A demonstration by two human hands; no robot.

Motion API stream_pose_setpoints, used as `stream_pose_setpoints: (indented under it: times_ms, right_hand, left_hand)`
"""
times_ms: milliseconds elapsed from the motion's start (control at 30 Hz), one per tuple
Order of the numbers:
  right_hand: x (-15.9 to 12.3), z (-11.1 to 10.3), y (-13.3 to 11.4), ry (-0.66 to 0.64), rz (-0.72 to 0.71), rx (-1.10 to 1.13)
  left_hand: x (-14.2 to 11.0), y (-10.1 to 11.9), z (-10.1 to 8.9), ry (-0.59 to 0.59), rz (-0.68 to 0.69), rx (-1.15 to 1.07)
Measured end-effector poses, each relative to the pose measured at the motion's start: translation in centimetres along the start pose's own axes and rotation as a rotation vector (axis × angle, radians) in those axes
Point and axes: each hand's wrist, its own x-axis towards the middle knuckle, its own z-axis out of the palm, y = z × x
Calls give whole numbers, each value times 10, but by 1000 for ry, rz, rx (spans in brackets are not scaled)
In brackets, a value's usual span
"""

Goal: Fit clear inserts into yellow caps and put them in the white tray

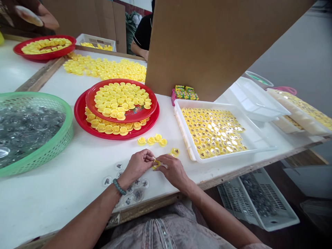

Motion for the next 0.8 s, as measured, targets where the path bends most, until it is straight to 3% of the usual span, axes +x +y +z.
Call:
stream_pose_setpoints:
  times_ms: [133, 367, 533, 633, 733, 800]
  right_hand:
    - [-2, 2, -1, 13, 15, -6]
    - [10, -4, -2, -139, -19, 36]
    - [10, -8, -5, -174, -52, -156]
    - [8, -19, -8, -185, -18, -276]
    - [12, -29, -13, -162, 14, -325]
    - [21, -29, -19, -151, -4, -346]
  left_hand:
    - [0, 4, -1, 11, -34, 39]
    - [3, 0, 0, 8, -82, 115]
    - [-2, 2, -3, -16, -68, 94]
    - [-4, 9, -14, 77, 27, 224]
    - [3, 13, -28, 303, 274, 563]
    - [11, 15, -35, 337, 428, 757]
